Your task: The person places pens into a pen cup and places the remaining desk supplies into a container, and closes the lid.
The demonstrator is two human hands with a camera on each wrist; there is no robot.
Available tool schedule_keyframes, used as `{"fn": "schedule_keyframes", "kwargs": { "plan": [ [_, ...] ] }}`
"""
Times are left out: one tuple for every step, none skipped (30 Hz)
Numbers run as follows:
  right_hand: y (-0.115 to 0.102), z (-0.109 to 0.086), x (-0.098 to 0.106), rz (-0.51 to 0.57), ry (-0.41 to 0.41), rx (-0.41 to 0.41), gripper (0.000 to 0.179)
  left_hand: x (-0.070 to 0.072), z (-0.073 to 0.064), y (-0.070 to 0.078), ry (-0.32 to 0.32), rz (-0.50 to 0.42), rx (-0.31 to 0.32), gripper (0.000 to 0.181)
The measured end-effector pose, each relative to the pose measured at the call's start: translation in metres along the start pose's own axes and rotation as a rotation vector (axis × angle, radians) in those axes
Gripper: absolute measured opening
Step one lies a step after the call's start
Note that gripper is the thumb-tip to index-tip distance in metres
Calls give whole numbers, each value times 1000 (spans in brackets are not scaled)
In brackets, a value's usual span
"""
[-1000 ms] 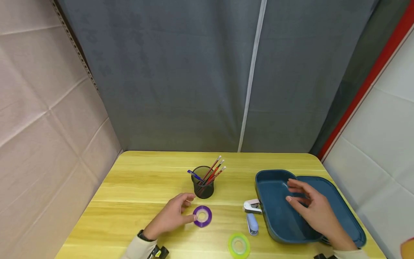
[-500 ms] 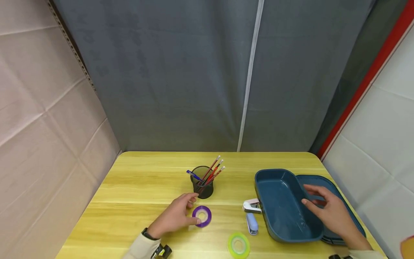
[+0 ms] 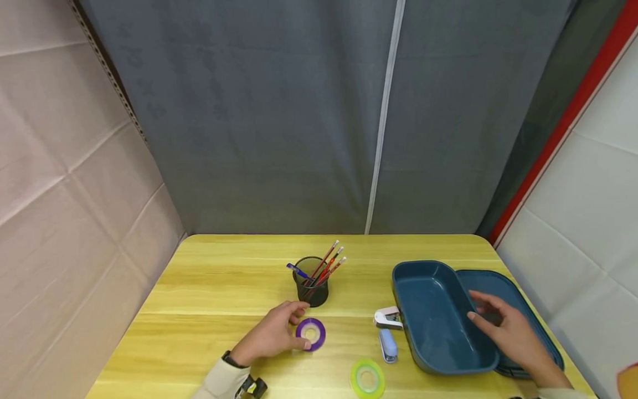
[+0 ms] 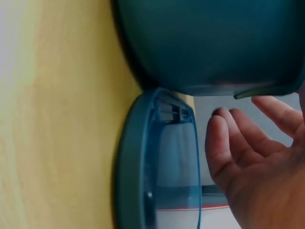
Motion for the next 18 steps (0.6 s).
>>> {"fn": "schedule_keyframes", "kwargs": {
  "plan": [
    [1, 1, -1, 2, -15, -5, 65, 0, 0, 0, -4, -6, -2, 85],
    [3, 1, -1, 8, -31, -8, 66, 0, 1, 0, -6, -7, -2, 84],
    [4, 1, -2, 14, -43, -10, 66, -1, 1, 0, -8, -10, -1, 83],
    [5, 1, -2, 18, -52, -10, 67, -1, 0, 0, -9, -11, -5, 83],
    [6, 1, -2, 24, -56, -13, 67, -1, 0, 0, -9, -13, -6, 82],
    [7, 2, -3, 30, -59, -16, 67, -1, 0, 0, -9, -13, -7, 82],
    [8, 2, -3, 36, -60, -19, 67, -1, 0, 0, -10, -12, -8, 82],
    [8, 1, -4, 43, -63, -17, 67, -2, 0, 0, -9, -8, -9, 83],
    [9, 1, -4, 47, -62, -15, 67, -2, -1, 0, -9, -8, -14, 82],
    [9, 1, -4, 57, -63, -15, 66, -2, -1, 0, -9, -4, -18, 83],
    [10, 1, -5, 67, -65, -14, 66, -2, -1, 0, -8, -2, -22, 83],
    [10, 1, -5, 81, -68, -10, 66, -3, -2, 1, -7, 0, -28, 83],
    [10, 1, -5, 96, -74, -5, 66, -3, -2, 1, -6, 2, -34, 82],
    [11, 1, -5, 109, -79, -4, 65, -3, -2, 2, -4, 4, -40, 81],
    [11, 1, -5, 125, -84, -4, 65, -4, -3, 2, -2, 8, -42, 80],
    [11, 1, -5, 136, -90, -5, 65, -4, -3, 2, 0, 13, -44, 79],
    [12, 1, -5, 143, -95, -5, 64, -4, -3, 2, 2, 14, -45, 77],
    [12, 1, -5, 153, -100, -5, 64, -4, -3, 2, 5, 19, -45, 76]
  ]
}}
Point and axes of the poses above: each hand's wrist, its own z-axis towards the middle knuckle, its own x-axis out of the back of the hand, y = z × x, the point moved 4 cm from there along z, towards the middle knuckle, and after that the axes turned 9 degrees about -z, right-handed, at the moved point
